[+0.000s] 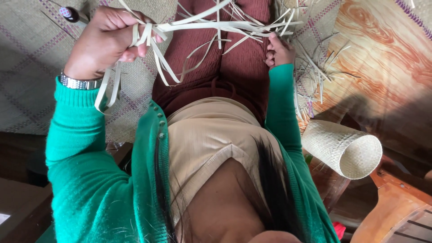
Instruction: A person is weaving a basket by interlacing thin strips of material while sitting on a floor mat.
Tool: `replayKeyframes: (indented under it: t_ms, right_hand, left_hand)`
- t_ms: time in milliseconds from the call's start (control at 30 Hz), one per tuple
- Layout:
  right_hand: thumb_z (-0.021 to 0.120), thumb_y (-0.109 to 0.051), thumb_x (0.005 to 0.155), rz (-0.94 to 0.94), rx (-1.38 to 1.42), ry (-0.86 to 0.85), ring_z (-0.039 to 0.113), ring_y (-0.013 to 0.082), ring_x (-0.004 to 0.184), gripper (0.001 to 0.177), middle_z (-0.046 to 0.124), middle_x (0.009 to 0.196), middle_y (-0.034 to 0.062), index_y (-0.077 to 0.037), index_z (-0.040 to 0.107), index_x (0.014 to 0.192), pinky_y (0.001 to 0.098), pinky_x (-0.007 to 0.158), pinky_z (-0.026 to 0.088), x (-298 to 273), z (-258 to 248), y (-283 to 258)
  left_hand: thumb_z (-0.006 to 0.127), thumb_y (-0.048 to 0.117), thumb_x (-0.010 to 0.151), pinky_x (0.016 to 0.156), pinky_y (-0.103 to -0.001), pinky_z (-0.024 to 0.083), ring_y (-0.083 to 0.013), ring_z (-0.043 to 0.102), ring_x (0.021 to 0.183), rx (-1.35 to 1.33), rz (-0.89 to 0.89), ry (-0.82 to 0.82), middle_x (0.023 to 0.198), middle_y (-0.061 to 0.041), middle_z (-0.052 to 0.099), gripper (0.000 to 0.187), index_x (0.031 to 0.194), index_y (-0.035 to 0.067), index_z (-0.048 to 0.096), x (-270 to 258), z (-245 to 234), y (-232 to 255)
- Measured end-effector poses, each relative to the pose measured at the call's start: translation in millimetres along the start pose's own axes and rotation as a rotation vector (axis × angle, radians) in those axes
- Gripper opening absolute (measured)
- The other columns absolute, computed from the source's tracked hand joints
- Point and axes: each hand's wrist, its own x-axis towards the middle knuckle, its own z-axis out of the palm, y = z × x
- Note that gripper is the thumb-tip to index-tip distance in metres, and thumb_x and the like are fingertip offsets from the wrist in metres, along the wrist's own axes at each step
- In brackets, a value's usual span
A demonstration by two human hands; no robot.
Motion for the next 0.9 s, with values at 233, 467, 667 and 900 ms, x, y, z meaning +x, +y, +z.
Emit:
replayKeyframes:
  t_ms: [233, 467, 667, 900]
  right_hand:
    - [0.067, -0.024, 0.07, 0.028, 0.06, 0.004, 0.038, 0.0083, 0.038, 0.026, 0.05, 0.058, 0.0045, 0.0, 0.063, 0.08, 0.0185, 0.031, 0.021, -3.9, -3.3, -7.9]
    - [0.072, -0.038, 0.062, -0.104, -0.247, 0.148, 0.029, 0.008, 0.028, 0.038, 0.044, 0.043, 0.0024, -0.004, 0.057, 0.058, 0.0218, 0.028, 0.02, 6.2, 7.1, -10.3]
    - [0.066, -0.015, 0.074, 0.038, 0.133, 0.071, 0.036, 0.008, 0.036, 0.012, 0.048, 0.053, 0.0021, -0.005, 0.06, 0.074, 0.0205, 0.029, 0.02, 20.4, -22.0, -3.7]
    - [0.073, -0.011, 0.063, -0.477, -0.496, 0.102, 0.041, 0.0088, 0.039, 0.017, 0.051, 0.052, 0.0002, -0.007, 0.056, 0.063, 0.0218, 0.038, 0.035, 47.5, -76.3, 17.3]
  left_hand:
    - [0.044, 0.0, 0.092, 0.037, -0.013, 0.023, -0.0015, 0.032, 0.041, -0.008, -0.007, -0.024, 0.06, 0.0, 0.05, 0.017, 0.096, 0.002, 0.06, 5.8, 7.5, 4.0]
    - [0.044, 0.002, 0.093, 0.036, -0.014, 0.022, -0.002, 0.031, 0.04, -0.022, -0.01, -0.038, 0.06, -0.001, 0.049, 0.016, 0.096, 0.002, 0.06, 8.3, 9.9, 0.4]
    - [0.044, 0.007, 0.095, 0.034, -0.014, 0.023, -0.0017, 0.03, 0.038, -0.075, -0.013, -0.031, 0.058, 0.001, 0.048, 0.016, 0.094, 0.003, 0.06, 8.5, 9.6, -2.2]
    - [0.039, 0.001, 0.094, 0.038, -0.013, 0.026, -0.0013, 0.033, 0.043, -0.09, -0.034, -0.026, 0.062, 0.0, 0.048, 0.02, 0.098, 0.003, 0.059, 10.5, 9.6, -5.2]
